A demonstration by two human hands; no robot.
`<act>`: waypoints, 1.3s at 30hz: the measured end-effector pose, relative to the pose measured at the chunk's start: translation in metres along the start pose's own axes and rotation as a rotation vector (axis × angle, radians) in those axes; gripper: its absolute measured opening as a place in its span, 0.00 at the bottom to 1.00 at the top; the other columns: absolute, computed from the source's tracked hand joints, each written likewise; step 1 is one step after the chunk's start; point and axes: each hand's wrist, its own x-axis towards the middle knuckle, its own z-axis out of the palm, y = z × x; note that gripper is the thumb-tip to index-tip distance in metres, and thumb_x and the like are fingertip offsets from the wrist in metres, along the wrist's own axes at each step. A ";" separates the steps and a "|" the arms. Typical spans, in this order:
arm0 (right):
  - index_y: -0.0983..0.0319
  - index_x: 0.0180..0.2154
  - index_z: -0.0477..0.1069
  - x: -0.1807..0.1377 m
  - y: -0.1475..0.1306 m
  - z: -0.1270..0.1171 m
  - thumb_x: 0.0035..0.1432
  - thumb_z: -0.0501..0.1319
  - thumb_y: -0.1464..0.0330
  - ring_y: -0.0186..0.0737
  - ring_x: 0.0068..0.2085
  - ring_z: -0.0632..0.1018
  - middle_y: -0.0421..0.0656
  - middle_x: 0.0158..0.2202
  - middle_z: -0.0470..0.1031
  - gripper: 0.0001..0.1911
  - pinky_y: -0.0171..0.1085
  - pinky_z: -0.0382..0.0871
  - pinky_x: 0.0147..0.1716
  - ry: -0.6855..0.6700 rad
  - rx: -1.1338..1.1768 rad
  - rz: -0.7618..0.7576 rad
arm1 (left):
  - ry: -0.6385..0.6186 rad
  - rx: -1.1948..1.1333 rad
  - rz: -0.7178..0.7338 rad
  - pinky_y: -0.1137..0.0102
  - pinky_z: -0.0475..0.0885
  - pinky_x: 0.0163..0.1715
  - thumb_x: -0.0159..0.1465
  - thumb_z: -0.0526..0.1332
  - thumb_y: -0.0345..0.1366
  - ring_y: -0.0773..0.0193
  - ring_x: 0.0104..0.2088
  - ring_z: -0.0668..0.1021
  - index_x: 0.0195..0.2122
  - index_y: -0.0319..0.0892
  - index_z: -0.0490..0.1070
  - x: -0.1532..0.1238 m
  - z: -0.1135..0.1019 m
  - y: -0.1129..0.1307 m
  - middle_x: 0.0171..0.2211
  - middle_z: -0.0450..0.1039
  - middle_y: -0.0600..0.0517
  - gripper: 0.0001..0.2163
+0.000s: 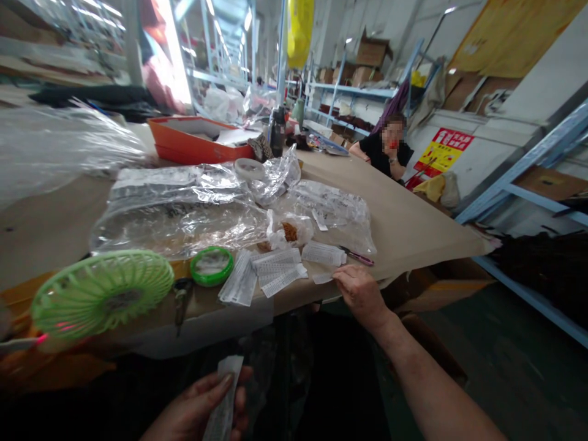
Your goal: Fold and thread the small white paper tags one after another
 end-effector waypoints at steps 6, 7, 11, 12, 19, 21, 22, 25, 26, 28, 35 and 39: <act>0.58 0.38 0.70 0.004 -0.062 -0.002 0.59 0.57 0.72 0.42 0.42 0.75 0.43 0.40 0.73 0.05 0.44 0.70 0.44 0.380 0.371 0.174 | -0.046 0.027 -0.022 0.72 0.71 0.21 0.56 0.65 0.34 0.63 0.21 0.77 0.35 0.34 0.74 -0.012 0.010 0.007 0.22 0.74 0.49 0.09; 0.56 0.36 0.71 0.005 -0.083 0.000 0.58 0.59 0.73 0.43 0.44 0.75 0.42 0.40 0.73 0.06 0.45 0.70 0.45 0.424 0.536 0.177 | -0.045 0.026 -0.019 0.71 0.72 0.22 0.57 0.64 0.34 0.63 0.22 0.77 0.35 0.34 0.74 -0.015 0.012 0.009 0.23 0.75 0.48 0.08; 0.56 0.35 0.73 0.006 -0.160 0.018 0.57 0.60 0.75 0.41 0.44 0.73 0.40 0.34 0.71 0.08 0.44 0.70 0.43 0.189 0.787 -0.184 | -0.062 0.012 -0.006 0.69 0.74 0.28 0.56 0.63 0.29 0.63 0.25 0.78 0.35 0.33 0.75 -0.023 0.018 0.017 0.27 0.77 0.45 0.06; 0.57 0.35 0.73 0.005 -0.172 0.024 0.57 0.60 0.74 0.40 0.43 0.72 0.41 0.33 0.72 0.07 0.43 0.70 0.42 0.151 0.783 -0.267 | -0.059 0.001 0.011 0.70 0.73 0.29 0.56 0.63 0.27 0.64 0.25 0.78 0.35 0.33 0.75 -0.025 0.019 0.017 0.27 0.77 0.46 0.06; 0.60 0.33 0.73 -0.002 -0.181 0.046 0.59 0.59 0.71 0.40 0.45 0.72 0.39 0.32 0.77 0.04 0.45 0.65 0.48 0.021 0.692 -0.474 | -0.049 -0.251 0.053 0.69 0.73 0.27 0.57 0.61 0.28 0.64 0.23 0.77 0.31 0.35 0.73 -0.023 0.005 0.013 0.24 0.75 0.50 0.02; 0.59 0.34 0.73 -0.002 -0.178 0.045 0.58 0.60 0.71 0.41 0.46 0.71 0.38 0.32 0.77 0.03 0.45 0.64 0.50 -0.007 0.671 -0.503 | -0.084 -0.310 0.061 0.71 0.71 0.25 0.57 0.62 0.28 0.67 0.21 0.75 0.30 0.36 0.73 -0.020 0.002 0.010 0.22 0.73 0.52 0.02; 0.59 0.34 0.73 -0.002 -0.178 0.044 0.58 0.60 0.71 0.41 0.47 0.71 0.38 0.32 0.78 0.03 0.45 0.64 0.50 -0.020 0.660 -0.511 | -0.103 -0.327 0.070 0.72 0.70 0.23 0.57 0.63 0.29 0.67 0.20 0.74 0.29 0.36 0.73 -0.019 0.001 0.009 0.21 0.72 0.53 0.02; 0.59 0.34 0.73 -0.001 -0.179 0.043 0.59 0.59 0.71 0.41 0.48 0.71 0.39 0.34 0.78 0.04 0.45 0.64 0.50 -0.025 0.641 -0.507 | -0.129 -0.305 0.090 0.71 0.71 0.26 0.56 0.64 0.29 0.67 0.22 0.75 0.30 0.35 0.73 -0.020 0.000 0.008 0.22 0.72 0.53 0.03; 0.59 0.34 0.73 -0.001 -0.180 0.042 0.59 0.59 0.71 0.41 0.48 0.71 0.39 0.34 0.78 0.05 0.44 0.64 0.50 -0.019 0.642 -0.502 | -0.125 -0.289 0.093 0.69 0.72 0.28 0.56 0.65 0.29 0.66 0.23 0.76 0.31 0.35 0.73 -0.021 0.000 0.009 0.24 0.74 0.52 0.03; 0.59 0.35 0.74 -0.002 -0.182 0.042 0.59 0.58 0.72 0.41 0.48 0.71 0.40 0.34 0.78 0.06 0.44 0.66 0.49 -0.009 0.649 -0.485 | -0.110 -0.273 0.097 0.70 0.72 0.29 0.55 0.65 0.27 0.66 0.25 0.77 0.31 0.35 0.74 -0.024 0.000 0.009 0.25 0.75 0.51 0.03; 0.61 0.45 0.72 -0.010 -0.181 0.040 0.59 0.60 0.69 0.45 0.51 0.71 0.46 0.41 0.76 0.12 0.46 0.72 0.48 -0.035 0.804 -0.394 | -0.109 -0.236 0.083 0.70 0.73 0.28 0.56 0.65 0.31 0.66 0.24 0.77 0.35 0.35 0.74 -0.029 -0.001 0.010 0.26 0.75 0.49 0.07; 0.59 0.45 0.71 -0.013 -0.176 0.040 0.57 0.62 0.67 0.47 0.53 0.70 0.48 0.45 0.73 0.13 0.50 0.68 0.52 -0.041 0.972 -0.154 | -0.093 -0.105 0.056 0.70 0.73 0.25 0.61 0.61 0.36 0.65 0.24 0.77 0.37 0.36 0.73 -0.032 -0.004 0.011 0.27 0.74 0.49 0.08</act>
